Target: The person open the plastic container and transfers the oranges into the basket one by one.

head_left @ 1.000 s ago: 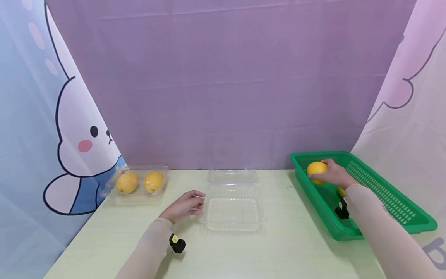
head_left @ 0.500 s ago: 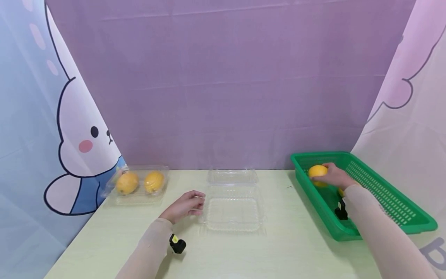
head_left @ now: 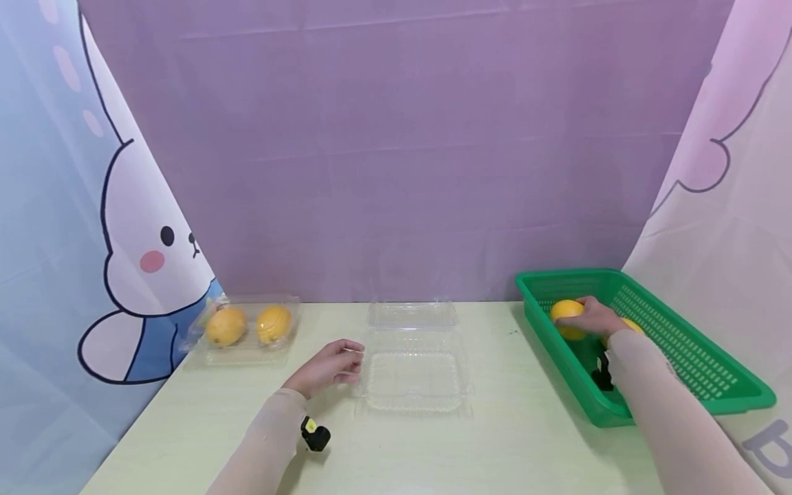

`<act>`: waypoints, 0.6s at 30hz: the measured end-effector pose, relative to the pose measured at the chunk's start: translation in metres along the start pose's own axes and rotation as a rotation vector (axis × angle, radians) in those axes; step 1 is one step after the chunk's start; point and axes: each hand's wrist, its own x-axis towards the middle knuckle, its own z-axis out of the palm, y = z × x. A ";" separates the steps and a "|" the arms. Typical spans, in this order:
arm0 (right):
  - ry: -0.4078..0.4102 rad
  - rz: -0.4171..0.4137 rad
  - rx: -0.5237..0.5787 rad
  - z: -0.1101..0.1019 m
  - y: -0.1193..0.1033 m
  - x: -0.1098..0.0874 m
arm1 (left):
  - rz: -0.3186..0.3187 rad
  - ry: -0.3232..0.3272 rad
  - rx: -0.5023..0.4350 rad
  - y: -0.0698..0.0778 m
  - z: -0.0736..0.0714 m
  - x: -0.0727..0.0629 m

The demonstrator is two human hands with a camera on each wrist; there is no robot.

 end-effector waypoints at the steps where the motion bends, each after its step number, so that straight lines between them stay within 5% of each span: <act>1: -0.001 0.000 -0.008 0.000 0.000 0.000 | 0.001 0.001 0.000 0.000 0.000 0.000; 18: -0.021 0.009 -0.116 0.000 -0.008 0.000 | 0.003 0.000 0.000 0.002 0.001 -0.001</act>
